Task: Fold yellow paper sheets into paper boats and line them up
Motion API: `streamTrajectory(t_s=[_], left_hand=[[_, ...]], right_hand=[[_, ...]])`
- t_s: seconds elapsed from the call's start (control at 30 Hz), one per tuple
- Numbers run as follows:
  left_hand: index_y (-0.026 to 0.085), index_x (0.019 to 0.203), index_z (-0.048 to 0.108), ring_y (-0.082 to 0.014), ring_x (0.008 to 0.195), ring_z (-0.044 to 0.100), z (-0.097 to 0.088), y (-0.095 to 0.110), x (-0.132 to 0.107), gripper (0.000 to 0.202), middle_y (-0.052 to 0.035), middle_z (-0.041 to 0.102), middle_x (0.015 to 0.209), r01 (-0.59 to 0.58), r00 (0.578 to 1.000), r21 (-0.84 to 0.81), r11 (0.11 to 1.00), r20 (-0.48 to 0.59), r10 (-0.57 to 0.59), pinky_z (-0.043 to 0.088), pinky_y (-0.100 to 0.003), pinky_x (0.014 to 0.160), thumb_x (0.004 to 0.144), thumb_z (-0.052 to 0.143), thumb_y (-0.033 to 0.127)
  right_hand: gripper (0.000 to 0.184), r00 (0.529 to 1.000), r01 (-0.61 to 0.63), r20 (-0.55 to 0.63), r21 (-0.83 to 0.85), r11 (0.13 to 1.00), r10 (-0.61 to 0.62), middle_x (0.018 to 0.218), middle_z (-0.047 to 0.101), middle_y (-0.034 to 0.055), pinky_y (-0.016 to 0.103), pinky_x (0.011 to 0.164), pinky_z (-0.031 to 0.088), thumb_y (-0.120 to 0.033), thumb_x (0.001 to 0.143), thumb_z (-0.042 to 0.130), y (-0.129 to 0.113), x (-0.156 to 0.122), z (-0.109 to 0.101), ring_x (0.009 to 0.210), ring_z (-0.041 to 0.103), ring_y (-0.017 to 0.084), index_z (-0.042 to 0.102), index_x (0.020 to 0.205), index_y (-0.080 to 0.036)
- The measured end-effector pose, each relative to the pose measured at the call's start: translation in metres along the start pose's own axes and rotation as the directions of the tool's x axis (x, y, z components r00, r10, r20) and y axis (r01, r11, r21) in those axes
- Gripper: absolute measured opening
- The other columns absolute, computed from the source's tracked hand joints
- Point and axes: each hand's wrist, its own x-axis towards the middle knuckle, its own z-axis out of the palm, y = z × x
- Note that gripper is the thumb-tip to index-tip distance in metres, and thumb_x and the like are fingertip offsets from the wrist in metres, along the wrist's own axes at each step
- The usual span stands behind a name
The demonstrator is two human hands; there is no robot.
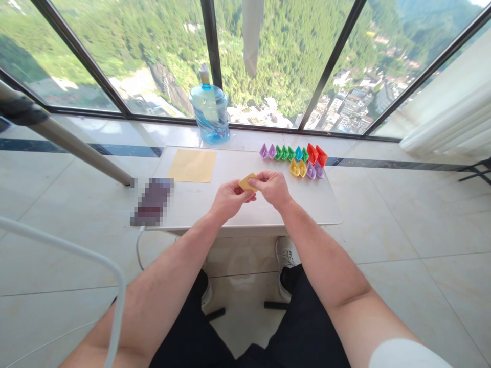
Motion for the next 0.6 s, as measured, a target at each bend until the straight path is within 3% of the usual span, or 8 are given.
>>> streamTrajectory(t_s=[0.1,0.2,0.3,0.4,0.47,0.6], left_hand=[[0.016,0.093,0.065,-0.0165,0.07,0.07,-0.006,0.004,0.002,0.032,-0.0022,0.074,0.075,-0.057,0.991,-0.008,0.998,-0.119,0.056,0.057,-0.028,0.064,0.069,0.077,0.033],[0.017,0.104,0.064,-0.0142,0.059,0.067,-0.014,0.005,0.006,0.036,0.0018,0.07,0.065,-0.082,0.965,-0.006,0.997,-0.251,0.077,0.055,-0.025,0.058,0.069,0.072,0.026],[0.018,0.101,0.066,-0.0134,0.059,0.066,-0.018,0.004,0.011,0.035,0.001,0.071,0.071,-0.099,0.944,-0.044,0.994,-0.319,0.079,0.055,-0.024,0.055,0.066,0.071,0.023],[0.016,0.085,0.068,-0.0146,0.065,0.068,-0.019,0.005,0.012,0.024,-0.001,0.072,0.075,-0.084,0.946,-0.106,0.991,-0.32,0.046,0.057,-0.025,0.057,0.063,0.074,0.024],[0.015,0.08,0.071,-0.0158,0.069,0.069,-0.019,0.008,0.011,0.02,-0.0017,0.071,0.074,-0.063,0.958,-0.137,0.988,-0.288,0.021,0.058,-0.026,0.061,0.062,0.074,0.025],[0.014,0.086,0.076,-0.0172,0.076,0.071,-0.019,0.012,0.007,0.027,-0.0033,0.074,0.08,-0.015,0.982,-0.186,0.983,-0.19,-0.021,0.061,-0.031,0.072,0.061,0.079,0.026]], right_hand=[[0.03,0.999,-0.033,0.019,0.035,0.999,0.033,0.071,0.073,0.0011,0.026,0.057,0.049,-0.038,0.068,0.08,0.0,0.002,-0.004,0.063,0.064,0.015,0.076,0.088,-0.016],[0.048,0.999,0.014,0.034,0.074,0.997,-0.016,0.078,0.076,-0.0003,0.026,0.061,0.051,-0.035,0.07,0.079,-0.001,0.001,-0.007,0.065,0.066,0.014,0.071,0.115,-0.02],[0.041,0.99,0.059,0.121,0.107,0.993,-0.072,0.084,0.077,0.0016,0.027,0.065,0.054,-0.032,0.071,0.079,0.0,0.0,-0.009,0.069,0.068,0.014,0.072,0.11,-0.02],[0.039,0.979,0.071,0.183,0.125,0.99,-0.093,0.09,0.078,0.0038,0.028,0.07,0.056,-0.031,0.068,0.082,0.002,0.0,-0.011,0.078,0.071,0.016,0.074,0.104,-0.02],[0.039,0.982,0.082,0.159,0.121,0.989,-0.101,0.089,0.078,0.0036,0.029,0.07,0.056,-0.032,0.068,0.082,0.004,0.0,-0.012,0.078,0.071,0.016,0.075,0.104,-0.02],[0.031,0.984,0.109,0.127,0.12,0.987,-0.125,0.082,0.077,0.0025,0.028,0.065,0.055,-0.034,0.071,0.08,0.001,0.0,-0.013,0.071,0.07,0.015,0.077,0.097,-0.02]])
